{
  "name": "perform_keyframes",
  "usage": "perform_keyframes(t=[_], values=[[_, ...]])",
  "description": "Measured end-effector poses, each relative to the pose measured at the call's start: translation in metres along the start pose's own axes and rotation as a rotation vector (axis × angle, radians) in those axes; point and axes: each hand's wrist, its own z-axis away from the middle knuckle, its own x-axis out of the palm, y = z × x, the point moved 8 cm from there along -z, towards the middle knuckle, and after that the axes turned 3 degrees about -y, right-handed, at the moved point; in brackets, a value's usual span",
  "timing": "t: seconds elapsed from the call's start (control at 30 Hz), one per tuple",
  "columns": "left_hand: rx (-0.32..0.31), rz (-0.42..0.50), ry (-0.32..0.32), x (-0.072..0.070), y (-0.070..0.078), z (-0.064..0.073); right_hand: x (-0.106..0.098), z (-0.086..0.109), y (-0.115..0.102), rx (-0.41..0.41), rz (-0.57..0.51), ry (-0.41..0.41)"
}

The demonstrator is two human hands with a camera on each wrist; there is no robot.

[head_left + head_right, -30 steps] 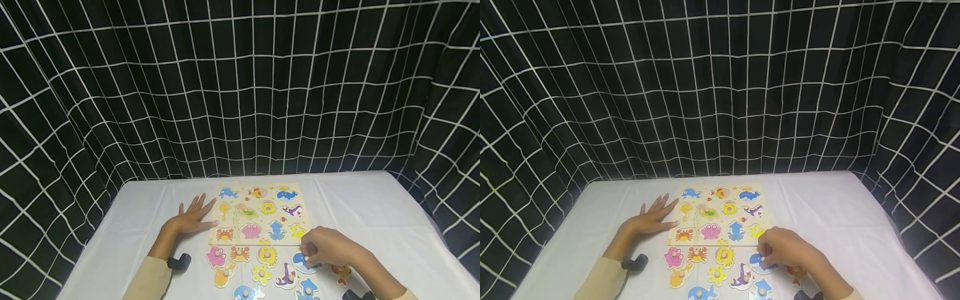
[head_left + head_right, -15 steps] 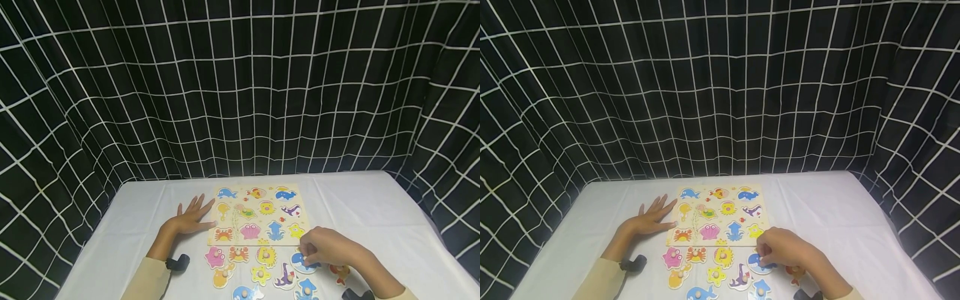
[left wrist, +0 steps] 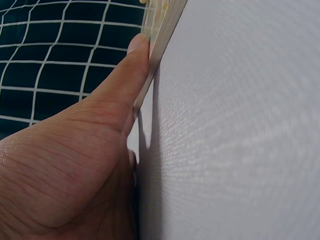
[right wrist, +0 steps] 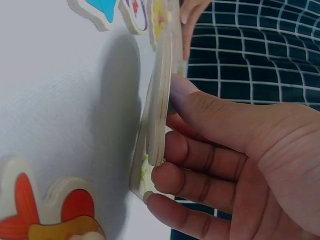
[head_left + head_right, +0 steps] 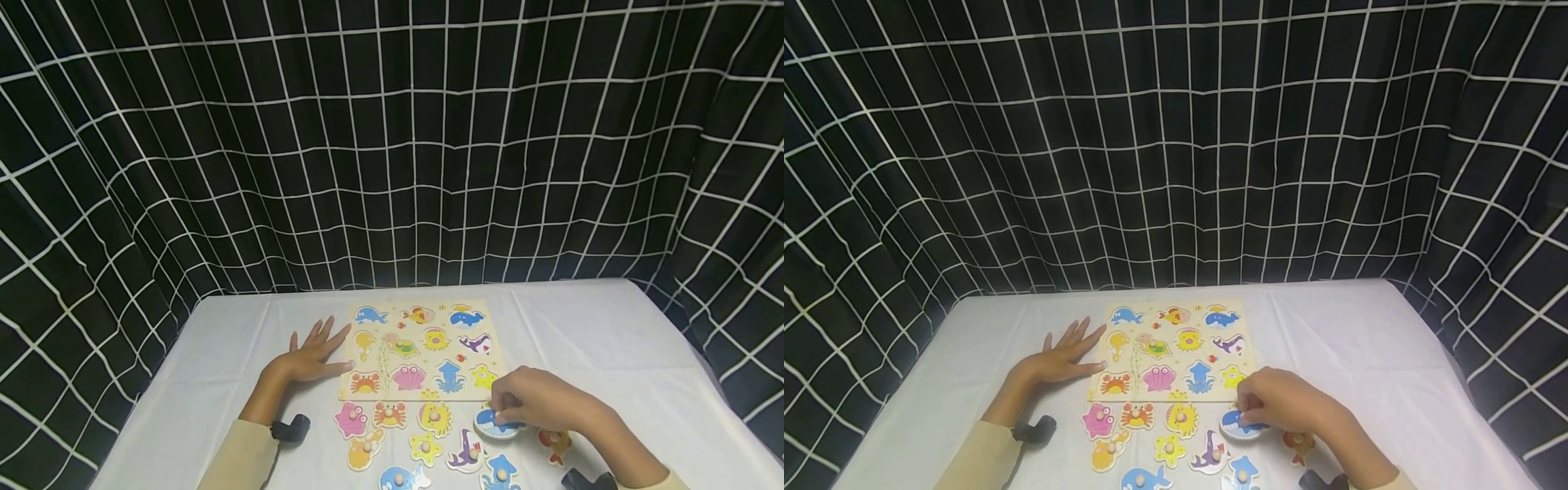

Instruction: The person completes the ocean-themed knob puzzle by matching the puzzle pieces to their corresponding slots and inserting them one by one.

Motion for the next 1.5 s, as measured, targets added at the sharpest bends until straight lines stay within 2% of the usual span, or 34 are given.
perform_keyframes(t=[0.13,0.27,0.57,0.8,1.07,1.3,1.5], values=[[0.002,-0.01,-0.007,-0.006,0.007,0.005,-0.003,0.001,-0.002,-0.014,-0.017,0.009],[0.003,-0.014,-0.005,-0.007,0.007,0.005,-0.006,0.0,-0.005,-0.021,-0.026,0.029],[0.011,0.025,0.017,0.001,0.001,-0.001,-0.023,0.002,-0.008,0.001,0.058,0.168],[-0.002,0.038,-0.001,-0.003,0.005,0.003,-0.034,-0.002,-0.009,0.046,0.103,0.247],[0.002,-0.001,0.03,0.002,-0.004,-0.001,-0.049,-0.014,-0.015,-0.031,0.179,0.352],[0.01,0.017,0.007,-0.008,0.01,0.008,-0.056,-0.032,-0.014,-0.031,0.2,0.349],[0.004,-0.012,-0.007,-0.004,0.005,0.005,-0.058,-0.05,0.001,-0.005,0.21,0.36]])
